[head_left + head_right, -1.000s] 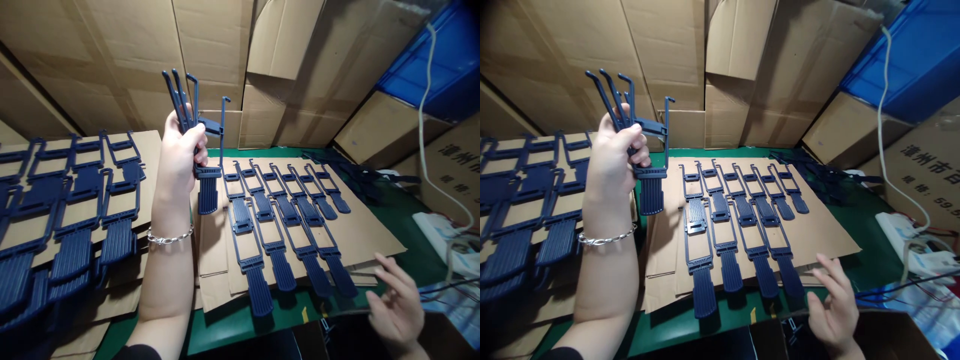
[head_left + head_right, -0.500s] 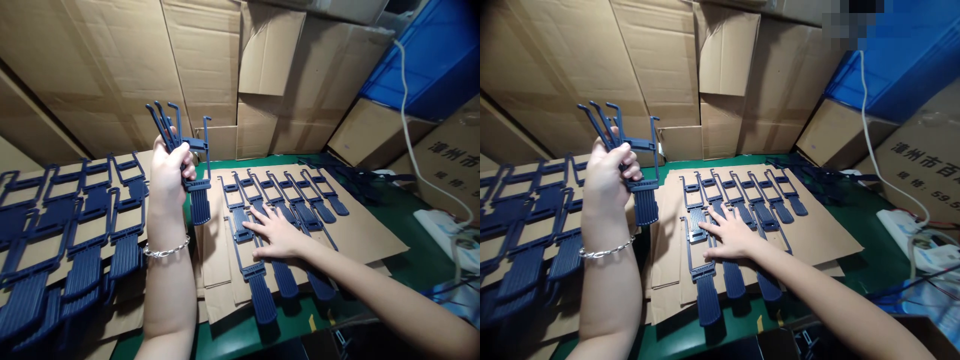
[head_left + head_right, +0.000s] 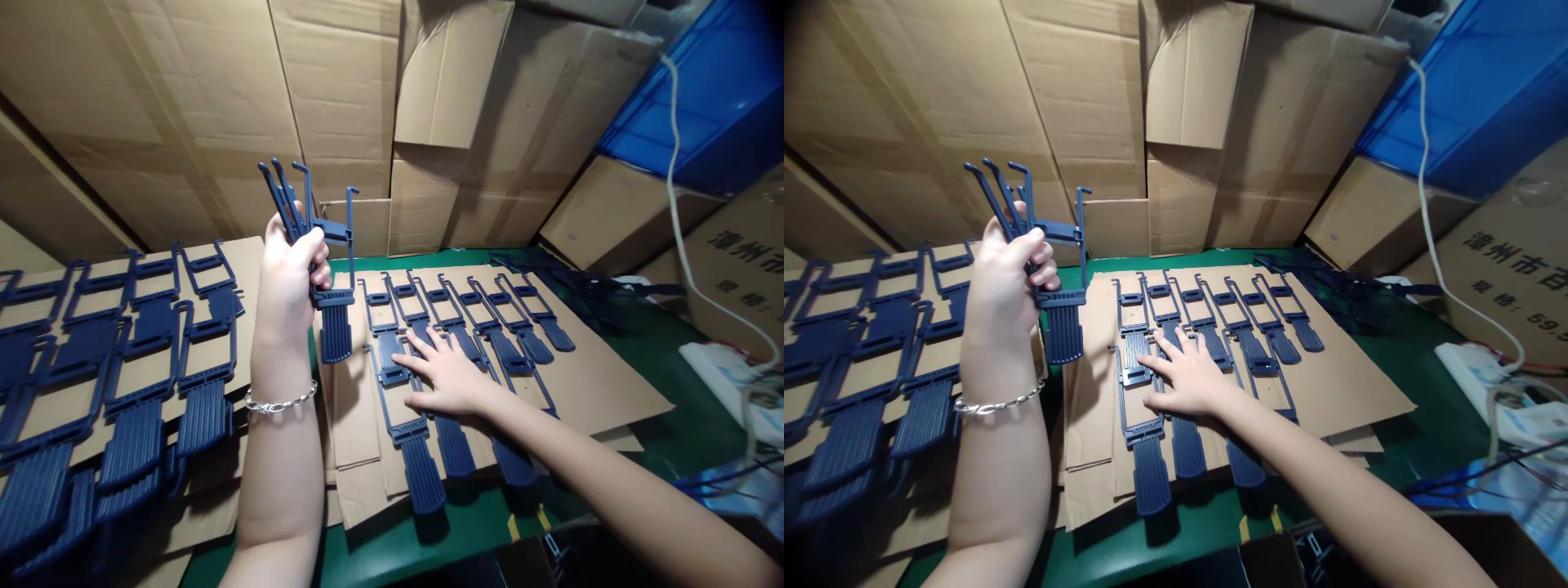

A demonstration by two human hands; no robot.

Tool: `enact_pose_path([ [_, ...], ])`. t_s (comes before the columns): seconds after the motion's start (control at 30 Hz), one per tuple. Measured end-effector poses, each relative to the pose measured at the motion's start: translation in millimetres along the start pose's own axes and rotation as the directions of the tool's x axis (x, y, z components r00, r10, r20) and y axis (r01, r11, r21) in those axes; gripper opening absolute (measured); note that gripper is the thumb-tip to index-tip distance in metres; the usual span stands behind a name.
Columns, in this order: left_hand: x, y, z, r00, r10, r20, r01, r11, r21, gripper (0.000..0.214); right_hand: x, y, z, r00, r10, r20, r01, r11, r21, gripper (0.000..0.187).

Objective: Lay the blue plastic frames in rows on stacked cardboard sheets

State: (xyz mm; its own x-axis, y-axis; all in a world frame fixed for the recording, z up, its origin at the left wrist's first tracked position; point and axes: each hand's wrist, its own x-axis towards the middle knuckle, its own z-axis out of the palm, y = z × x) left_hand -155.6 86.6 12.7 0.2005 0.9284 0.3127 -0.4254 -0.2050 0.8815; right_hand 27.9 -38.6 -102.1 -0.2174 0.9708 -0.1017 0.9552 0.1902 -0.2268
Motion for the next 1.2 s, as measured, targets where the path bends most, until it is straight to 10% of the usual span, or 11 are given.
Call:
enact_pose_path([
  [0.33, -2, -1, 4.3, 1.0, -0.008, 0.023, 0.009, 1.0, -0.011, 0.03, 7, 5, -22, 1.0, 0.0, -0.021, 0.001, 0.998, 0.055, 0.074],
  [0.6, -1, -3, 4.3, 0.999, -0.009, 0.042, 0.009, 1.0, -0.006, 0.028, -41, 74, -32, 0.923, 0.313, -0.223, -0.326, 0.945, -0.022, 0.053],
  [1.2, 0, -4, 3.1, 0.999, -0.014, 0.029, 0.014, 1.0, -0.009, 0.029, -36, 82, -9, 0.987, 0.141, -0.075, -0.15, 0.979, -0.136, 0.06],
])
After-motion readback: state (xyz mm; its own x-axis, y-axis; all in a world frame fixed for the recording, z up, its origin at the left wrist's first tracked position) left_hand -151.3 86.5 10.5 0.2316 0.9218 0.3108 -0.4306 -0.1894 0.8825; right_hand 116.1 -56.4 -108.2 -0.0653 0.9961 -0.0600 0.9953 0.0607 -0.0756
